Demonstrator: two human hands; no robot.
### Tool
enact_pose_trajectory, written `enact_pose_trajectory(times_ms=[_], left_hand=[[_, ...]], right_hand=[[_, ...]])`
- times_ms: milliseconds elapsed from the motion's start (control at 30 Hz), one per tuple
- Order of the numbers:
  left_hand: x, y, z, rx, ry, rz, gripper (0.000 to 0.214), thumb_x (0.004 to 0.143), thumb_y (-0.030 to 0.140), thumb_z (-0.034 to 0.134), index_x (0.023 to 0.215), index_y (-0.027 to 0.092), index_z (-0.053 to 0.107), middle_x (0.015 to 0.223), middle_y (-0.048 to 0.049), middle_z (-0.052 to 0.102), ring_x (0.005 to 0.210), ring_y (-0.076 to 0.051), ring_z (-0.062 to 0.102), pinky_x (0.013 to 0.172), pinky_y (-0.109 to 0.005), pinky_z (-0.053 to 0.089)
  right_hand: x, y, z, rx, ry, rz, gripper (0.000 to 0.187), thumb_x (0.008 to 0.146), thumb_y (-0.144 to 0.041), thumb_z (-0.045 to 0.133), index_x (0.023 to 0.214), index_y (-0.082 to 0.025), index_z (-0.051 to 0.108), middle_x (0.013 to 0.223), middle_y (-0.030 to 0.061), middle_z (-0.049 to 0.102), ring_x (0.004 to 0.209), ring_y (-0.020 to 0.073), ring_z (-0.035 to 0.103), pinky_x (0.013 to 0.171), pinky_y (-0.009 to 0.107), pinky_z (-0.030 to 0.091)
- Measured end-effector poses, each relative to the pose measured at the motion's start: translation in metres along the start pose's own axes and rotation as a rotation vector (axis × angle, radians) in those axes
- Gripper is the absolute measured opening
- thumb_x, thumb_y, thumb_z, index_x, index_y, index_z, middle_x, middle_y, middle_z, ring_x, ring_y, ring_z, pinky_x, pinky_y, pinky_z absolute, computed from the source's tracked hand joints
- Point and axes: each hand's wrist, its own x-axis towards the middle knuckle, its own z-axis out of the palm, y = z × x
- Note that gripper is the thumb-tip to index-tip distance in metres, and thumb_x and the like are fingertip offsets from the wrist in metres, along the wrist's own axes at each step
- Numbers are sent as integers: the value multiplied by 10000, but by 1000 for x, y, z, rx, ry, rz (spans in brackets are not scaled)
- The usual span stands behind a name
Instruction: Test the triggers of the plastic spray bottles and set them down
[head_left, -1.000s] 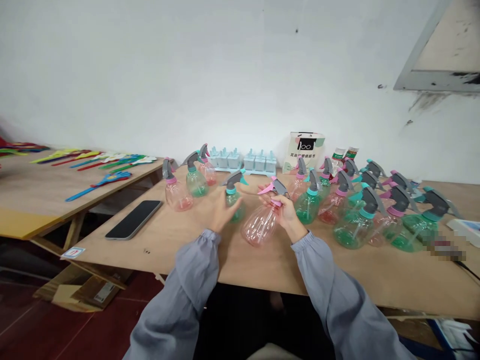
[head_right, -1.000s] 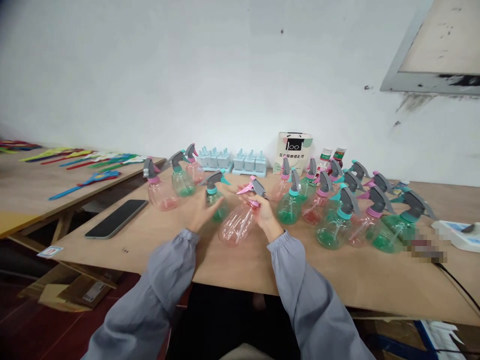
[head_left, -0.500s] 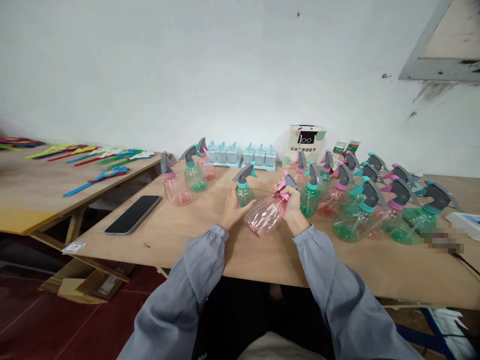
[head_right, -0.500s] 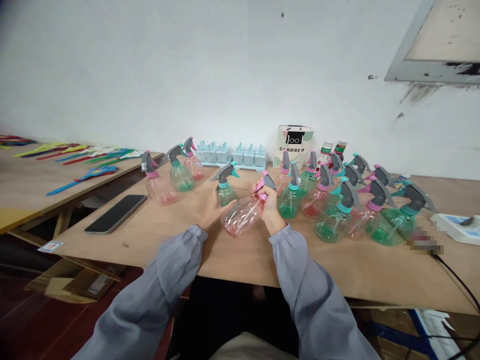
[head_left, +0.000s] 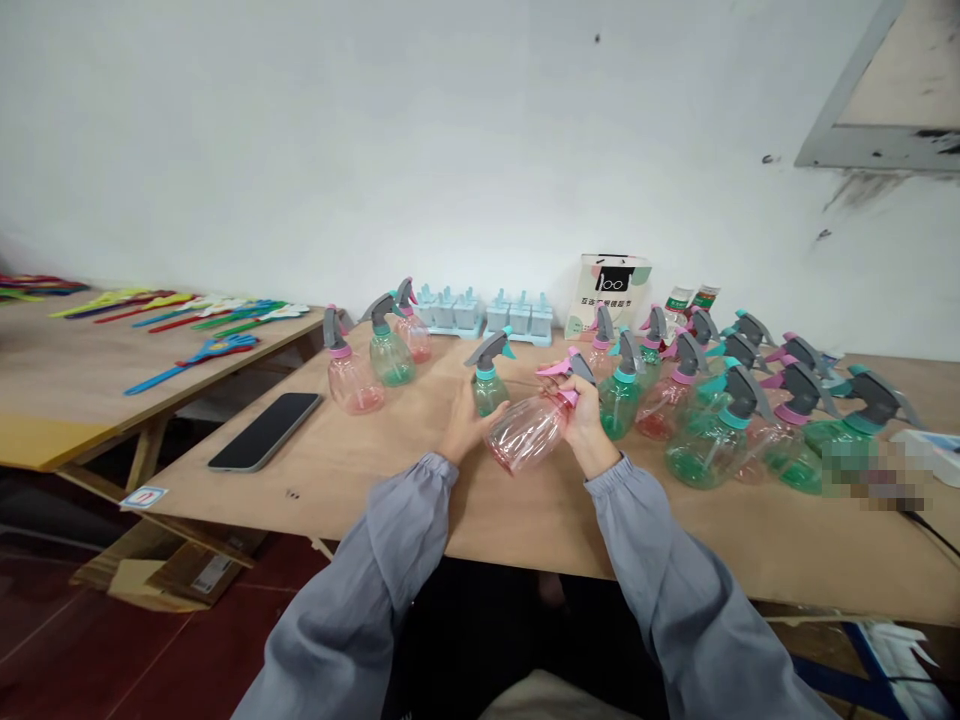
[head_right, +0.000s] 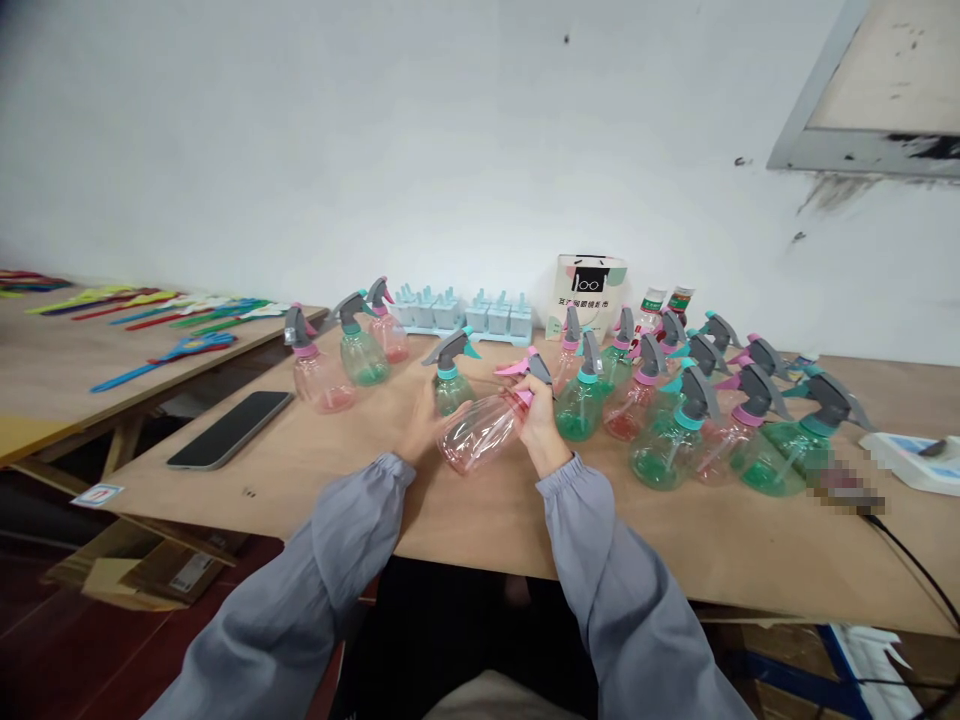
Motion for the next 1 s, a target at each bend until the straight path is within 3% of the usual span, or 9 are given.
enact_pose_trajectory(times_ms=[67, 267, 467, 600, 700, 867, 1000], left_hand=[[0, 0, 0, 0, 3, 5, 723, 813, 446, 752, 1411, 194, 434, 1380, -175, 583, 1347, -396, 550, 1139, -602, 457], [0, 0, 0, 11, 2, 4, 727, 819, 470, 747, 1407, 179, 434, 1382, -186, 578, 1340, -383, 555, 1130, -578, 459], [-1, -1, 1, 12, 20, 17, 718, 811, 444, 765, 1401, 223, 421, 1384, -164, 582, 1339, -353, 560, 1135, -585, 454], [-1, 1, 0, 8, 13, 32, 718, 837, 470, 744, 1408, 175, 424, 1382, -177, 571, 1339, -370, 551, 1134, -580, 455], [-2, 2, -1, -1, 6, 22, 712, 849, 480, 733, 1403, 145, 437, 1354, -182, 584, 1330, -375, 557, 1130, -567, 458], [-2, 1, 0, -21, 30, 4, 722, 805, 451, 777, 1400, 201, 452, 1378, -166, 588, 1347, -348, 555, 1148, -542, 447], [-2, -1, 1, -9, 8, -13, 705, 804, 444, 777, 1393, 215, 463, 1361, -163, 597, 1323, -344, 566, 1129, -545, 455]], right_hand=[[-1, 0, 0, -2, -14, 4, 248, 527, -245, 529, 752, -233, 633, 736, 2, 715, 575, 161, 579, 597, 322, 548], [-3, -1, 2, 36, 130, -44, 125, 514, -221, 528, 625, -234, 583, 653, -12, 673, 575, 151, 589, 564, 283, 533], [-8, -6, 7, -5, 40, 35, 216, 522, -215, 538, 713, -224, 639, 764, 5, 737, 615, 158, 611, 569, 282, 532], [-16, -12, 11, 15, 37, -52, 137, 505, -230, 513, 634, -230, 559, 637, -10, 636, 554, 138, 535, 527, 269, 476], [-21, -18, 14, -8, -32, -32, 175, 497, -239, 521, 664, -232, 571, 683, -11, 656, 567, 135, 518, 534, 270, 458], [-26, -25, 21, -68, -66, -20, 214, 485, -242, 569, 697, -246, 594, 736, -21, 691, 698, 159, 592, 588, 253, 464], [-29, -29, 22, -17, -41, -95, 169, 480, -242, 554, 649, -240, 545, 638, -42, 623, 617, 125, 551, 576, 240, 454]])
